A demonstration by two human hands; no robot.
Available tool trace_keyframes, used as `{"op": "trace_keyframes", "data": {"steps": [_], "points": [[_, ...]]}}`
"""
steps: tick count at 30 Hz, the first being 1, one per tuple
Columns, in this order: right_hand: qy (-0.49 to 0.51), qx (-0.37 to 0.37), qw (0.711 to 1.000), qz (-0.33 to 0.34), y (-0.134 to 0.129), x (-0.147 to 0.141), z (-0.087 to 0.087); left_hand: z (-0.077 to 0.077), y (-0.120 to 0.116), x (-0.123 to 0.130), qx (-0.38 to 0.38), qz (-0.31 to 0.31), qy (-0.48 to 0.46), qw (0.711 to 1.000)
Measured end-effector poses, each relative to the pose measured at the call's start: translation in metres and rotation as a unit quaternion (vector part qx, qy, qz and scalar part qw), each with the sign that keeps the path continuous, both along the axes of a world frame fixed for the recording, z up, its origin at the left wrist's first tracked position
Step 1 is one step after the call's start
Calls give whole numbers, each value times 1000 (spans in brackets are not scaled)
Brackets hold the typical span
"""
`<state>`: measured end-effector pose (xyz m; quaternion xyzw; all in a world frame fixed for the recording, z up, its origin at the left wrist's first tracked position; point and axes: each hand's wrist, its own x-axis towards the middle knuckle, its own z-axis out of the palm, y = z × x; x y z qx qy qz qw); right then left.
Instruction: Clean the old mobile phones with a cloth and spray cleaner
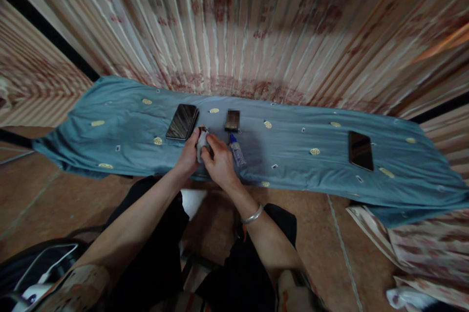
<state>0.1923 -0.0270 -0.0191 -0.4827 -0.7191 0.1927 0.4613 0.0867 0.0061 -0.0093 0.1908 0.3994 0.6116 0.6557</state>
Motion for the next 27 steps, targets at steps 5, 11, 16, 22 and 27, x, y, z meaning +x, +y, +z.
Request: {"op": "trace_keyframes", "data": {"steps": [5,11,16,22,27], "points": [[-66,64,995,33,-6,-7,-7,18,2,-7,-69,2,-66,995],[-97,90,990,51,-3,-6,-8,24,-5,-1,-107,12,-83,991],[-115,86,989,41,4,0,-8,27,-14,2,-127,-19,-83,988],[-127,53,990,1,7,5,-12,31,-11,-6,-113,-25,-123,986],[-68,17,997,-24,8,7,-16,29,-7,-10,-91,-40,-120,988]]}}
